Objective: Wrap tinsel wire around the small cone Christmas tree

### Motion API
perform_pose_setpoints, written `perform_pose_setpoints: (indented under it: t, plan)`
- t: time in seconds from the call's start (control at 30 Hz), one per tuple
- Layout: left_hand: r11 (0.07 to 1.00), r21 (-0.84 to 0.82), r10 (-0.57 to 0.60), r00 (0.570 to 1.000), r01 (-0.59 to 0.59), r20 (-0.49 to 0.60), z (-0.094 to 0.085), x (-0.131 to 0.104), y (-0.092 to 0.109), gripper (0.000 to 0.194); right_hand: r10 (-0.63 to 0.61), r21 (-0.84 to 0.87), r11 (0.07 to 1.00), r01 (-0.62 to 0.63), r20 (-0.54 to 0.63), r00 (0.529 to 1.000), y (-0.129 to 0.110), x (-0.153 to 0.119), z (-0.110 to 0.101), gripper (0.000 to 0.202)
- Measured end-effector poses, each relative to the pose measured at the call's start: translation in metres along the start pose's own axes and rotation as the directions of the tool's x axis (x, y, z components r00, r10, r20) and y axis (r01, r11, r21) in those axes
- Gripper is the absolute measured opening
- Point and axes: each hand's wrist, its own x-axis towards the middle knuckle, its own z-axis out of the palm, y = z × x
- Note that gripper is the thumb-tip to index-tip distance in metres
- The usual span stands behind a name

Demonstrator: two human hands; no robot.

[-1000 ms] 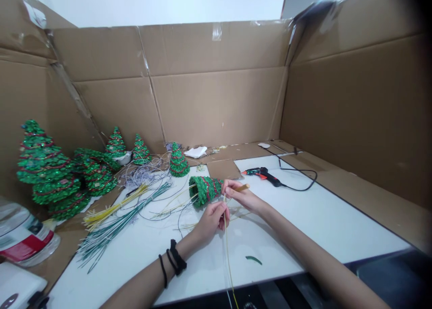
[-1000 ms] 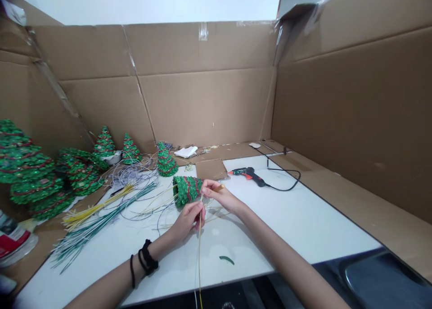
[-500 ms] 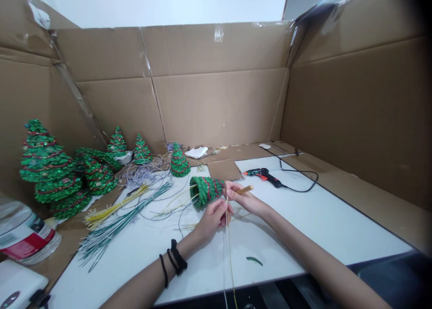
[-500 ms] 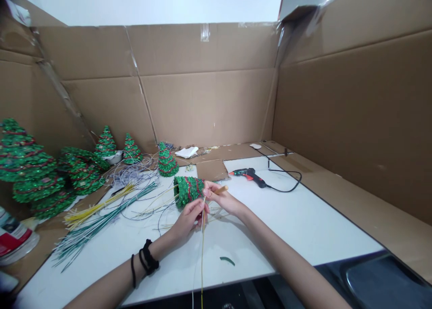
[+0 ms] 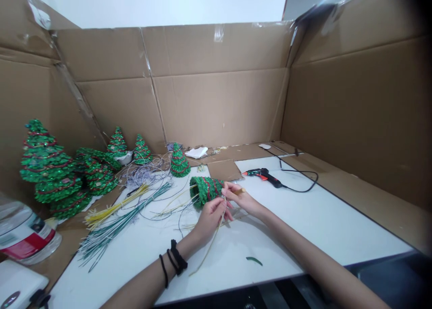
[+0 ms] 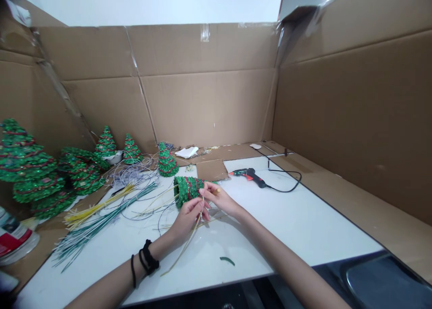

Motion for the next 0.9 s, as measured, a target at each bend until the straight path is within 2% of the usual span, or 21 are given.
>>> perform_pose_setpoints:
  t: [0.13, 0.27, 0.33, 0.4, 0.5, 0.57, 0.73, 0.9]
  plan:
    - [1.000, -0.011, -0.005, 0.998, 0.004, -0.057, 0.001, 0.000, 0.003, 0.033, -0.022, -0.018, 1.000, 0.023, 0.024, 0.999, -0.003, -0.003, 0.000, 0.034]
    - [1.000, -0.002, 0.030, 0.997, -0.030, -0.074, 0.001, 0.001, 0.004, 0.034, -0.038, 0.044, 0.998, 0.035, 0.067, 0.997, -0.002, -0.003, -0.002, 0.027]
    - [0.999, 0.002, 0.046, 0.997, -0.046, -0.062, 0.001, 0.002, 0.003, 0.033, -0.057, 0.043, 0.998, 0.055, 0.029, 0.998, -0.001, -0.001, -0.003, 0.026]
    - [0.999, 0.017, 0.044, 0.998, -0.043, -0.054, 0.000, 0.003, 0.002, 0.032, -0.081, 0.007, 0.997, 0.082, -0.056, 0.995, 0.001, 0.000, -0.004, 0.026]
    - [1.000, 0.028, 0.003, 0.999, -0.002, -0.035, 0.000, 0.003, -0.001, 0.033, -0.101, 0.008, 0.994, 0.105, -0.211, 0.972, 0.002, 0.003, -0.004, 0.027]
    - [1.000, 0.000, -0.027, 0.999, 0.027, -0.024, 0.001, 0.003, -0.002, 0.034, -0.072, 0.047, 0.995, 0.087, -0.265, 0.962, 0.003, 0.005, -0.004, 0.029]
    - [0.999, -0.005, -0.046, 0.998, 0.046, -0.043, 0.002, 0.002, -0.004, 0.037, 0.004, 0.113, 0.993, 0.023, -0.232, 0.973, 0.007, 0.007, -0.003, 0.030]
    - [0.998, -0.014, -0.058, 0.998, 0.057, -0.037, 0.001, 0.004, -0.005, 0.039, -0.016, 0.094, 0.995, 0.044, -0.277, 0.961, 0.006, 0.007, -0.002, 0.031]
